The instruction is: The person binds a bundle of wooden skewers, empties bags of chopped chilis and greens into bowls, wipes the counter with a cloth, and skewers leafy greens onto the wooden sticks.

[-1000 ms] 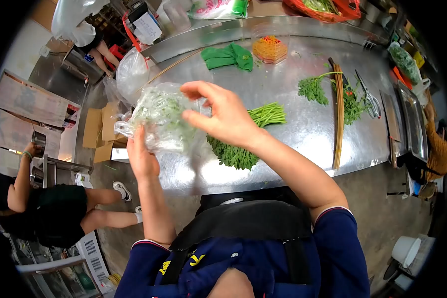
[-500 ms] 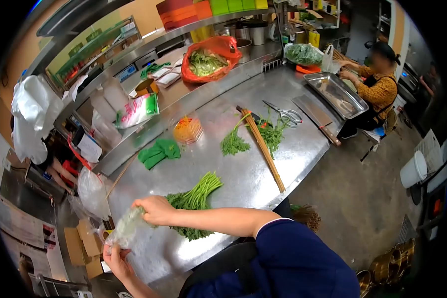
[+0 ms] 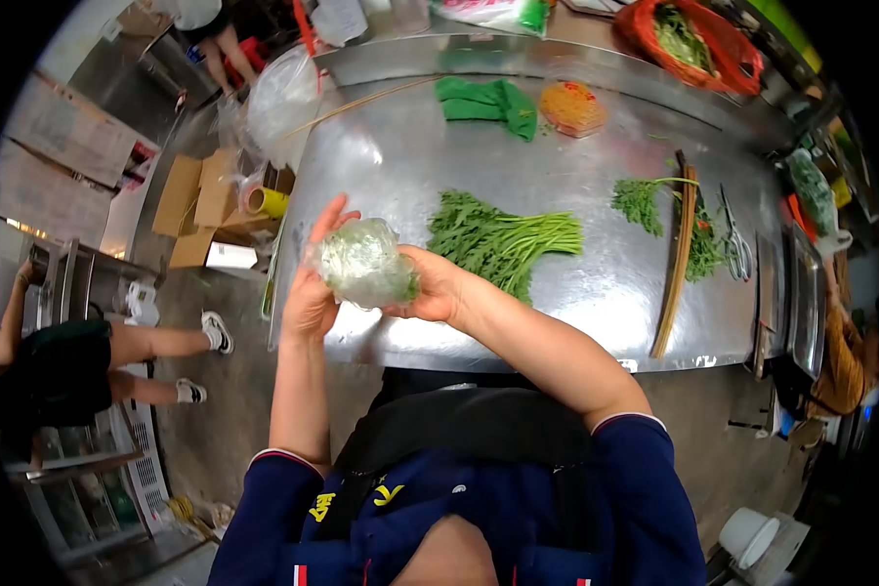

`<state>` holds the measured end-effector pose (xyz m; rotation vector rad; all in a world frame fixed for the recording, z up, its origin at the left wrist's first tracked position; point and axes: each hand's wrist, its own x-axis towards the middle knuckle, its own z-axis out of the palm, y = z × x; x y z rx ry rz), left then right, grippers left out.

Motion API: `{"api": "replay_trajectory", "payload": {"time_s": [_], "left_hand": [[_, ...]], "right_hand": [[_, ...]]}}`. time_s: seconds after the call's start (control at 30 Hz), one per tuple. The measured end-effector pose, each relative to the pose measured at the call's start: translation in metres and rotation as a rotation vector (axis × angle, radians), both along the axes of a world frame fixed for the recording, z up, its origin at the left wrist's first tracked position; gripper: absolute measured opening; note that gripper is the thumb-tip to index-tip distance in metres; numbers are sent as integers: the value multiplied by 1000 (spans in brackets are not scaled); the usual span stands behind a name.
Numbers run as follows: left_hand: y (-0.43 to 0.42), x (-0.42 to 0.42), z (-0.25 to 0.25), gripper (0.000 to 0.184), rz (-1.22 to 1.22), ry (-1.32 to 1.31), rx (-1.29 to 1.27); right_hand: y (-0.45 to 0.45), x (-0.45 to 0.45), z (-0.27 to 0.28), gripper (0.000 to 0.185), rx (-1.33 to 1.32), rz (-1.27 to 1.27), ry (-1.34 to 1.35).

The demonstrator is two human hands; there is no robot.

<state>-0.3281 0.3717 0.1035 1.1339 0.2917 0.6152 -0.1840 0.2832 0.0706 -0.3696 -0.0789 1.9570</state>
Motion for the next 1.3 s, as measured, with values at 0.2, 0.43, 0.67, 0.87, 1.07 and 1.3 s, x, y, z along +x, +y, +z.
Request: {"api": "replay_trajectory", "payload": {"time_s": [0.2,0.43,0.67,0.87,1.07,1.3], "left_hand": [[5,-47,-8,47,50,209,65],[17,-101,-20,37,540,63,-233],[-20,-95,-22,18,575,261,19],[-7,-162,-59,32,880,221,-278],[96,-246,-167,28,1230,477,-608],[167,-185,-290,10,737,1443,793]], "right_hand": [[16,-28,-5,31,-106,167,-255],[30,-37,20,44,255,-52,-937],[39,-80,-11,47,372,-147,-1158],[25,-106,-1,47,436,8,-1192],[12,-77,2,39,260,264,-1055],[-25,-45,44,32,192,145,-1635]]}}
